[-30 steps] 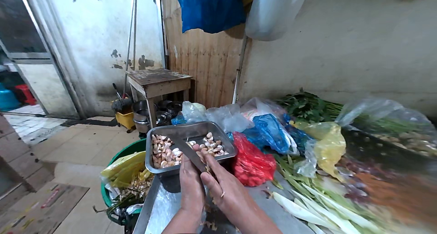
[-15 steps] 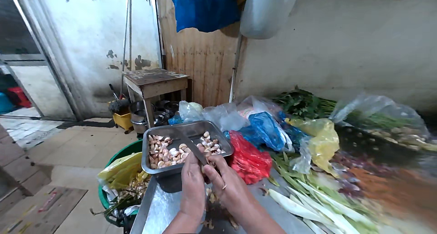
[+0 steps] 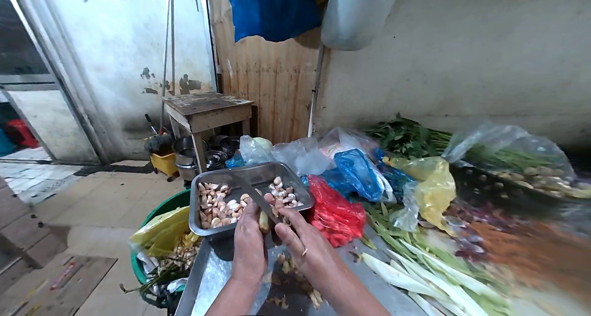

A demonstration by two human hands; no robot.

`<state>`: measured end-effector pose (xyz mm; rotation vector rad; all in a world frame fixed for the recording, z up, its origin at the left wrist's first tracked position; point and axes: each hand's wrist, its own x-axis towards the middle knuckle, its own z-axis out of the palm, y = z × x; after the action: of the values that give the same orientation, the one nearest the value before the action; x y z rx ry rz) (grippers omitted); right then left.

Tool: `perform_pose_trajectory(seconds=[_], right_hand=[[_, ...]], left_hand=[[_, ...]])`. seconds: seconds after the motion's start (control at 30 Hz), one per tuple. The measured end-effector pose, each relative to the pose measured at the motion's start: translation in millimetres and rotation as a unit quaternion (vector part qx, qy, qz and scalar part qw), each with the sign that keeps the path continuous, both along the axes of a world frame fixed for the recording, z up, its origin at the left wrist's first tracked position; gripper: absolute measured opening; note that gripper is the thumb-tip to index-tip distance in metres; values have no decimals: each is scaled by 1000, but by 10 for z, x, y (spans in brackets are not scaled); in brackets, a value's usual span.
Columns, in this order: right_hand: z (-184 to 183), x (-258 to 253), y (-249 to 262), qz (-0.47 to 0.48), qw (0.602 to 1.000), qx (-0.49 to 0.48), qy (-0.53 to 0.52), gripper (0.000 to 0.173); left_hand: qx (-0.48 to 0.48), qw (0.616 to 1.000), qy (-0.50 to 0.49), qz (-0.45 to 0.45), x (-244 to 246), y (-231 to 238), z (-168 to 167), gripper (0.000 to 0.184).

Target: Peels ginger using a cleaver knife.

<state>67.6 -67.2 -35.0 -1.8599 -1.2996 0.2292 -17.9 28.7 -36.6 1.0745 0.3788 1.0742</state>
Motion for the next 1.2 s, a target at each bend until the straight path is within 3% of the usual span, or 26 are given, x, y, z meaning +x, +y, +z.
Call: perform_pose_trajectory(seconds=[0.33, 0.6, 0.83, 1.0, 1.2], right_hand=[[79, 42, -29, -44, 998, -36, 4, 75], [34, 162, -31, 0, 999, -9, 33, 82], [71, 156, -64, 20, 999, 11, 31, 82], [45, 160, -48, 51, 999, 12, 8, 89], [58, 150, -76, 69, 997, -31, -34, 82]], left_hand=[[35, 997, 61, -31, 16, -85, -48, 51], [-154, 983, 71, -72, 10, 3, 137, 53], [-114, 978, 146, -97, -30, 56, 198, 57], [-90, 979, 148, -110, -53, 119, 147, 62], [-120, 980, 118, -106, -78, 84, 164, 58]])
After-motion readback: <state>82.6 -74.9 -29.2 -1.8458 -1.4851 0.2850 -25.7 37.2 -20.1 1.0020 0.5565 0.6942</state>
